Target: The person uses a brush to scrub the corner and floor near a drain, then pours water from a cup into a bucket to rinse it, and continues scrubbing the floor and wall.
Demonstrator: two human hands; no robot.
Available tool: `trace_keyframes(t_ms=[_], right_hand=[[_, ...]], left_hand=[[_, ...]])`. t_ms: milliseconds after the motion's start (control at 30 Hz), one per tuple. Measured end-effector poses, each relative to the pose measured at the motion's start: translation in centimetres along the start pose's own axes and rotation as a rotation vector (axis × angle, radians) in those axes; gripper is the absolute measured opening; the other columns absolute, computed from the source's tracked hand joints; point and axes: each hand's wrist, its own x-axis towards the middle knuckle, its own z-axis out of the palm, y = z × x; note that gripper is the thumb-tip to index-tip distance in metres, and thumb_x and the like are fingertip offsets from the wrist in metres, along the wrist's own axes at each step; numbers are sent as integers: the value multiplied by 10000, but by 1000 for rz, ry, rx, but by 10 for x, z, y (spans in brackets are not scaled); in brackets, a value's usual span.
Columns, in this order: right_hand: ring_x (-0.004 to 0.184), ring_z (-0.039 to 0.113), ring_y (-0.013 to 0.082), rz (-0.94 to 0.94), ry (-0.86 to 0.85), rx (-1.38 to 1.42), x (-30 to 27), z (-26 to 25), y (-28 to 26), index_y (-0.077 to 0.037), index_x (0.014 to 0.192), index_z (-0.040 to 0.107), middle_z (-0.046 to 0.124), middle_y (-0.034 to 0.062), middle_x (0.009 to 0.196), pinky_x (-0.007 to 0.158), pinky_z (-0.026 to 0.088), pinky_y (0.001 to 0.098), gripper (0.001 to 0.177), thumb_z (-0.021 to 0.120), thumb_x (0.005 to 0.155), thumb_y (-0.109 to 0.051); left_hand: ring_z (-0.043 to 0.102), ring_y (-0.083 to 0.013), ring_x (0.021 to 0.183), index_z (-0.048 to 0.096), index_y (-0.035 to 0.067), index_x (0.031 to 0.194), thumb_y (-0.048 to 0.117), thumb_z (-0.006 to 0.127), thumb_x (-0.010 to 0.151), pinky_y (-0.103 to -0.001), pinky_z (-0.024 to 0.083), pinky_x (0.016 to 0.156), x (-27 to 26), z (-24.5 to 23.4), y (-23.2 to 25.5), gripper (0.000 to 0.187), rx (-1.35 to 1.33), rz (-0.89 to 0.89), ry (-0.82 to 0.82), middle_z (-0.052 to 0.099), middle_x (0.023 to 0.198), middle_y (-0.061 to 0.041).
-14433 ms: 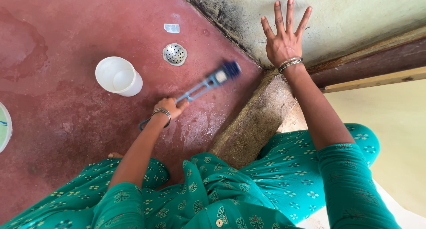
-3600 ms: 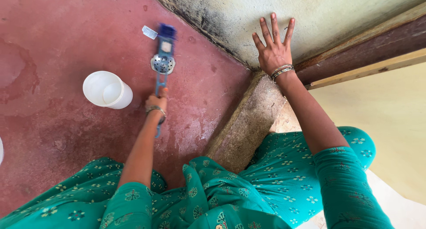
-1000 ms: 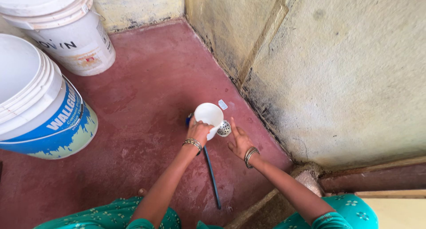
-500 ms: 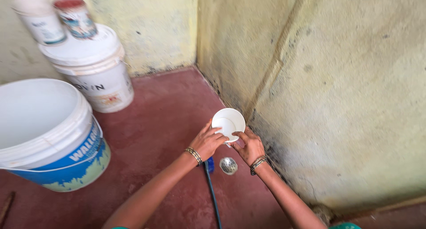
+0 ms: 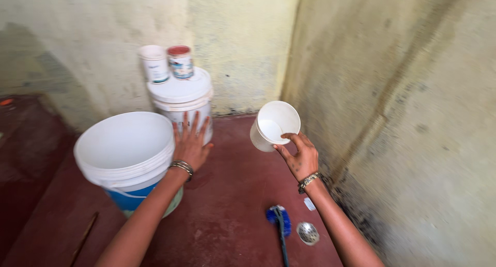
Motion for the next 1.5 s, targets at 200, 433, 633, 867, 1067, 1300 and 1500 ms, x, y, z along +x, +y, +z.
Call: trace_keyframes(t_ms=[200,433,633,867,1067,1300,1500], right_hand=[[939,707,299,0,-44,156,37,65,-60,-112,999,765,741,98,990,775,560,429,365,882,743,-346],[867,708,293,6,-120,442,47,172,-120,-114,1027,799,716,144,941,737,566,400,324,872,789,-322],[987,722,335,113,-500,310,39,272,-175,-212,1139,771,744,176,1058,972,523,466,426,657,887,-536],[1360,468,369,-105,-688,-10,16,383,-177,-238,1225,682,681,185,1255,1073,181,759,404,497,973,-494],[1225,579,302,-132,-929,-1,-14,391,-157,-168,1191,609,714,124,1127,1036,339,687,387,446,1007,-466],[1061,603,315,-22,-803,64,-43,316,-153,-119,1095,621,730,107,915,857,486,544,341,468,1008,-411],[980,613,343,37,-712,123,-78,265,-120,-88,1115,621,705,132,802,770,527,528,339,488,1010,-381]], left_hand=[[-48,-445,1554,234,183,1613,353,740,837,-731,50,1175,-26,-4,-88,941,43,-322,25,86,1700,-164],[-63,-461,1548,223,151,1619,358,750,844,-747,54,1166,-58,0,-156,961,35,-587,99,90,1701,-182],[-62,-464,1547,200,163,1621,391,752,851,-761,102,1156,-79,16,-203,974,0,-865,81,91,1699,-183],[-65,-456,1551,168,202,1623,359,767,835,-743,129,1166,-89,51,-232,1003,-95,-1116,27,68,1702,-176],[-17,-505,1536,223,182,1602,284,784,838,-713,192,1173,-85,82,-226,953,-70,-1101,37,106,1673,-191],[195,-499,1493,245,124,1593,169,801,783,-544,316,1177,-75,81,-216,983,-173,-1016,290,123,1664,-251],[442,-389,1400,366,133,1540,88,712,808,-469,361,1163,-72,104,-227,811,-401,-1116,393,455,1534,-190]])
